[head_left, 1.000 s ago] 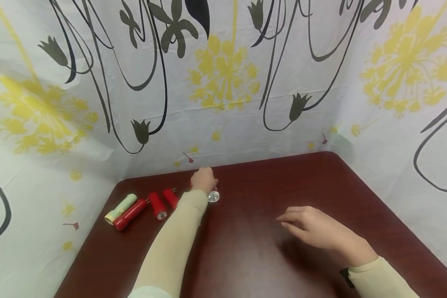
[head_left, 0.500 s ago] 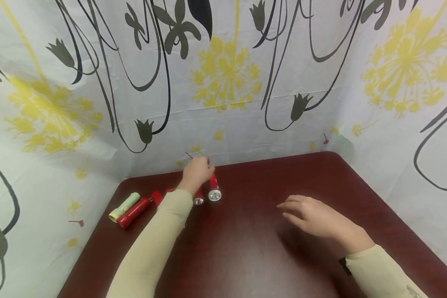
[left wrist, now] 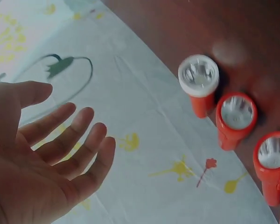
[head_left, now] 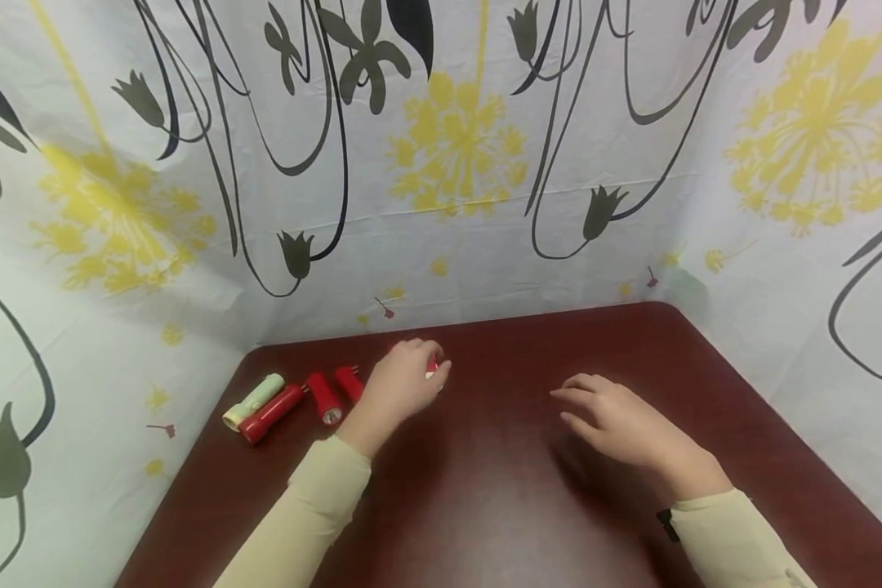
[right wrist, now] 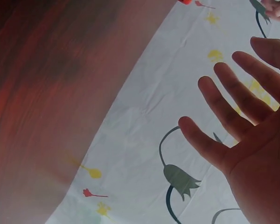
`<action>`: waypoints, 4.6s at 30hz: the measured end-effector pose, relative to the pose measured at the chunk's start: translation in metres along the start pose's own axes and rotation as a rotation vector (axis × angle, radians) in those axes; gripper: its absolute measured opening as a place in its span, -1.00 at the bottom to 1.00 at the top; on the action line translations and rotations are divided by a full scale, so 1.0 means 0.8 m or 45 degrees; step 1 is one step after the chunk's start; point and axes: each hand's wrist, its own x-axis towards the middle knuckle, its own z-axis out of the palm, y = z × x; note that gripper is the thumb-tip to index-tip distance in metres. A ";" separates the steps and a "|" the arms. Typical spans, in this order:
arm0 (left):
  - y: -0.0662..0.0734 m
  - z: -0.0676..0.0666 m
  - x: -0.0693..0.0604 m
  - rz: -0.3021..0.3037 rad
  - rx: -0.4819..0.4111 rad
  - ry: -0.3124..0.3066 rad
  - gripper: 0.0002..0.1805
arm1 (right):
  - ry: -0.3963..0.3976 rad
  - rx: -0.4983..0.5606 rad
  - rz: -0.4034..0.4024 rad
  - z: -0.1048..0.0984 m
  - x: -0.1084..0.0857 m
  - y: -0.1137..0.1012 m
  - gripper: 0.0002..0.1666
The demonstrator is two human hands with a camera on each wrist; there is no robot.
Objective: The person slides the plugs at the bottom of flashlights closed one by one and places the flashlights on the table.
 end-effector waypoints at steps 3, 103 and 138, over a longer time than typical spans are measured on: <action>0.006 0.002 -0.022 0.000 0.070 0.025 -0.59 | -0.016 0.008 0.031 0.000 -0.001 -0.002 -0.56; -0.074 0.009 -0.071 -0.496 -0.108 0.031 -0.49 | -0.167 0.074 0.094 -0.008 0.000 -0.050 -0.56; -0.181 0.032 -0.049 -0.656 -0.001 -0.273 -0.65 | -0.199 0.056 0.039 0.004 -0.009 -0.060 -0.64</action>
